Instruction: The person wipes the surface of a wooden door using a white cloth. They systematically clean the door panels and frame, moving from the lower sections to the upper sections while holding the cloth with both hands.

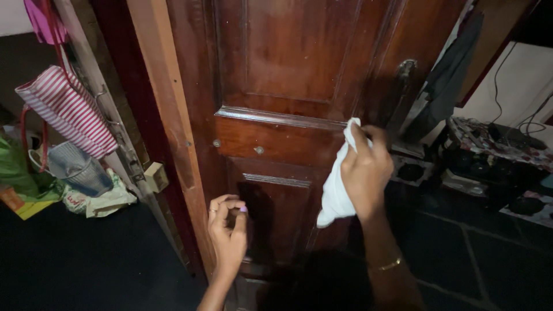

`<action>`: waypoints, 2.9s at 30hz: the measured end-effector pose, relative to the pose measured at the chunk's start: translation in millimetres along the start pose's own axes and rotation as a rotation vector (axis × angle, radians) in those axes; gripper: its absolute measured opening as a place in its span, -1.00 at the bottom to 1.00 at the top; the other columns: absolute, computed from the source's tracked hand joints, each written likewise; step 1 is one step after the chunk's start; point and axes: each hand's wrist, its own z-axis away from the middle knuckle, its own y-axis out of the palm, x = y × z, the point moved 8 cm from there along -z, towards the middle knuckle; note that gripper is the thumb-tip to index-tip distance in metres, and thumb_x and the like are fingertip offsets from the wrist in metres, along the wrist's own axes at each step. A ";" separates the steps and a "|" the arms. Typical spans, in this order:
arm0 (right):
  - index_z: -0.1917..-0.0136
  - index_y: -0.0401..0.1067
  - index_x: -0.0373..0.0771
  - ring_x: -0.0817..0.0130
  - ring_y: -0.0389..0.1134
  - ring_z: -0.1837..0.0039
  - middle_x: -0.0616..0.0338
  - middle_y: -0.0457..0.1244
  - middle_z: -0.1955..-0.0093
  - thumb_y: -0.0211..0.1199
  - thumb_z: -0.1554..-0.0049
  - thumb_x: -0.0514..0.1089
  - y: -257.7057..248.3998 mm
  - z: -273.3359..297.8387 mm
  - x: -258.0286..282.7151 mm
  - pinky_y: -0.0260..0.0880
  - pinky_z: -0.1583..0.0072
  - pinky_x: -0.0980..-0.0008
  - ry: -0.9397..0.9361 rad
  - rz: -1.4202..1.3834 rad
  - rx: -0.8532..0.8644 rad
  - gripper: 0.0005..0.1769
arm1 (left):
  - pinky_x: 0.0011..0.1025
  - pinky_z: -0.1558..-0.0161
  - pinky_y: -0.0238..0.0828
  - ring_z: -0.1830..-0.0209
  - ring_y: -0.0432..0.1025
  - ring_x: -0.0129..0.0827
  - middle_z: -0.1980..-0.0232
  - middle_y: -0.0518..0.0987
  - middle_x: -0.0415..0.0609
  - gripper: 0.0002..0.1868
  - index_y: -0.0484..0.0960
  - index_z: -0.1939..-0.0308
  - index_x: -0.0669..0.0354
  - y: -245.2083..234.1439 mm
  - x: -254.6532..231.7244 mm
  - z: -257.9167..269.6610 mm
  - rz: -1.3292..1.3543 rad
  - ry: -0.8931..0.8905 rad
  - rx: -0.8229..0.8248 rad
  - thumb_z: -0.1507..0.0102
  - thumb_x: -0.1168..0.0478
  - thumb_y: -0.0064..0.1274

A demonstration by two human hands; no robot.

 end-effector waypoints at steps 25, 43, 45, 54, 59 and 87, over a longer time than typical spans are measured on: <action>-0.16 0.37 -0.48 0.06 0.38 -0.12 -0.12 0.16 -0.16 0.22 -0.22 -0.44 62.9 59.0 -6.5 0.54 -0.14 0.22 -0.342 -0.340 -0.288 -0.77 | -0.41 0.07 0.41 0.11 0.46 -0.27 0.05 0.53 0.02 -0.85 0.58 0.24 0.29 9.0 -7.4 34.5 -0.195 0.070 -0.101 -0.13 0.50 0.06; -0.42 0.42 -0.24 0.09 0.11 -0.58 0.19 0.21 -0.50 0.14 -0.11 -0.30 109.6 133.4 24.9 0.09 -0.53 0.09 -0.757 -0.194 0.277 -0.41 | -0.50 0.26 0.35 0.33 0.40 -0.44 0.26 0.51 -0.05 -0.94 0.54 0.25 0.33 -18.7 17.5 157.9 -0.300 -0.181 -0.487 -0.21 0.45 0.08; -0.42 0.41 -0.30 0.05 0.09 -0.59 0.11 0.21 -0.50 0.13 -0.18 -0.27 115.7 124.6 41.8 0.06 -0.56 0.09 -0.779 -0.257 0.278 -0.47 | -0.51 0.27 0.35 0.35 0.38 -0.47 0.26 0.51 -0.07 -0.94 0.54 0.25 0.32 -9.2 19.3 172.8 -0.281 -0.186 -0.492 -0.21 0.45 0.08; -0.34 0.40 -0.49 0.01 0.07 -0.60 -0.02 0.23 -0.45 0.12 -0.13 -0.30 146.4 104.7 127.6 0.01 -0.58 0.08 -0.923 -0.360 0.361 -0.49 | -0.49 0.32 0.34 0.42 0.38 -0.48 0.33 0.50 -0.08 -0.91 0.57 0.25 0.28 29.8 11.2 204.7 -0.341 -0.266 -0.448 -0.18 0.46 0.09; -0.33 0.41 -0.44 -0.01 0.08 -0.60 0.01 0.24 -0.44 0.12 -0.16 -0.34 135.1 117.3 104.8 0.02 -0.59 0.03 -0.859 -0.399 0.369 -0.55 | -0.51 0.34 0.32 0.43 0.37 -0.51 0.34 0.50 -0.10 -0.94 0.58 0.26 0.29 3.4 -1.9 229.8 -0.383 -0.240 -0.481 -0.20 0.45 0.10; -0.22 0.48 -0.40 0.32 0.31 -0.39 0.12 0.31 -0.34 -0.03 -0.03 -0.55 121.3 285.4 80.6 0.27 -0.39 0.40 0.581 -1.528 0.948 -0.48 | -0.37 -0.28 0.25 -0.30 0.33 -0.33 -0.28 0.43 0.06 -0.40 0.19 -0.37 0.24 -8.9 74.3 216.6 0.093 -0.388 -0.185 -0.32 0.28 0.11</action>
